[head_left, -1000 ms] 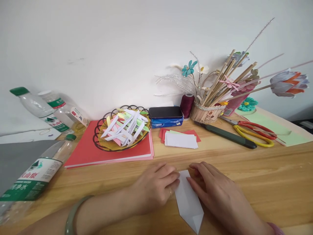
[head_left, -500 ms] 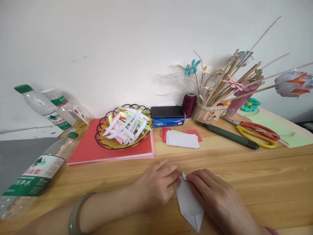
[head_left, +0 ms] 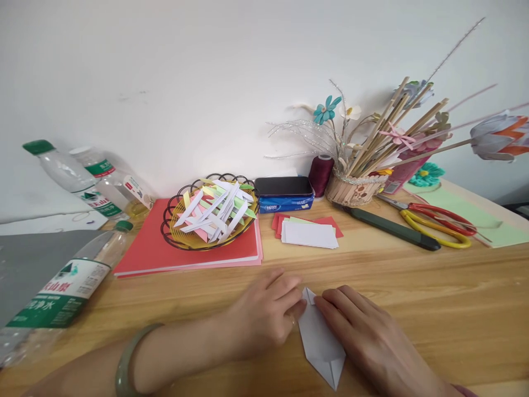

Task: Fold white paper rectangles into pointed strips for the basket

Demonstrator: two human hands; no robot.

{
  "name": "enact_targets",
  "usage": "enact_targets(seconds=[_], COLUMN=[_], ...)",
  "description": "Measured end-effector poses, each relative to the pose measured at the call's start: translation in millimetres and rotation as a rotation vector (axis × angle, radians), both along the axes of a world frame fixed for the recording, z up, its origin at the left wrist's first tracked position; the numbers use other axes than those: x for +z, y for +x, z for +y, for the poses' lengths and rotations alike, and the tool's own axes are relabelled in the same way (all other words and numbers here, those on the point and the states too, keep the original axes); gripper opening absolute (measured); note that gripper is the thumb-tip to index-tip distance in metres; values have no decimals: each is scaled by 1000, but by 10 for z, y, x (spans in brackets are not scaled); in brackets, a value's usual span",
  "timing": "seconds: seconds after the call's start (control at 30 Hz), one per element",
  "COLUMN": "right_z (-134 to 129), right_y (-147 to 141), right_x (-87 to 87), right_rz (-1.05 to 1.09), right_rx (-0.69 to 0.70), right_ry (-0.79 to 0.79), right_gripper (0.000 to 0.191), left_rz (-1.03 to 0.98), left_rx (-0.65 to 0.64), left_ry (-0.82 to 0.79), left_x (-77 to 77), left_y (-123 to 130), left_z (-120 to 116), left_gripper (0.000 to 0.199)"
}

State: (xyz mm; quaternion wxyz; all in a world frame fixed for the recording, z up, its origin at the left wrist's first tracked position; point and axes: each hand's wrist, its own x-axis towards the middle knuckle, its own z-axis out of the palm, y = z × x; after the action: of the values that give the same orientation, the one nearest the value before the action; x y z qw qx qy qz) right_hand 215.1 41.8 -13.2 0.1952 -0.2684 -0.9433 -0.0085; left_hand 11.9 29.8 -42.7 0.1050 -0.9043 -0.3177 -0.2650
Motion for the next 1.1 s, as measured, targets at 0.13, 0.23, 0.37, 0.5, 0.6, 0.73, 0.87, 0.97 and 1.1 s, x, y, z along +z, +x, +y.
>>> enact_targets(seconds=[0.13,0.23,0.37,0.5,0.6,0.73,0.87,0.97,1.1], right_z=[-2,1,9,15,40,113,183,200,197], right_y=[-7,-3,-4,0,19,39,33,19,11], right_x=[13,15,4,-8,-12,-18,-18,-22,-46], right_rz=[-6,-19,-24,-45,-45,-47,-80,-126,-139], right_rx=[19,24,45,68,61,45,38,10,1], right_ry=[29,39,90,90,24,-111,-241,-328,-385], right_gripper=[32,33,33,33,29,25,20,17,24], left_rz=[-24,-41,-37,9,29,69,79,69,66], left_rx=[-10,-9,-6,-19,-3,16,22,24,22], left_ry=[6,13,42,57,13,-68,-78,-63,-74], left_x=[8,7,6,8,-4,-4,31,43,37], left_y=[11,14,11,8,13,24,26,20,15], left_z=[10,11,9,7,6,14,37,53,64], left_gripper=[19,19,19,14,15,16,21,21,20])
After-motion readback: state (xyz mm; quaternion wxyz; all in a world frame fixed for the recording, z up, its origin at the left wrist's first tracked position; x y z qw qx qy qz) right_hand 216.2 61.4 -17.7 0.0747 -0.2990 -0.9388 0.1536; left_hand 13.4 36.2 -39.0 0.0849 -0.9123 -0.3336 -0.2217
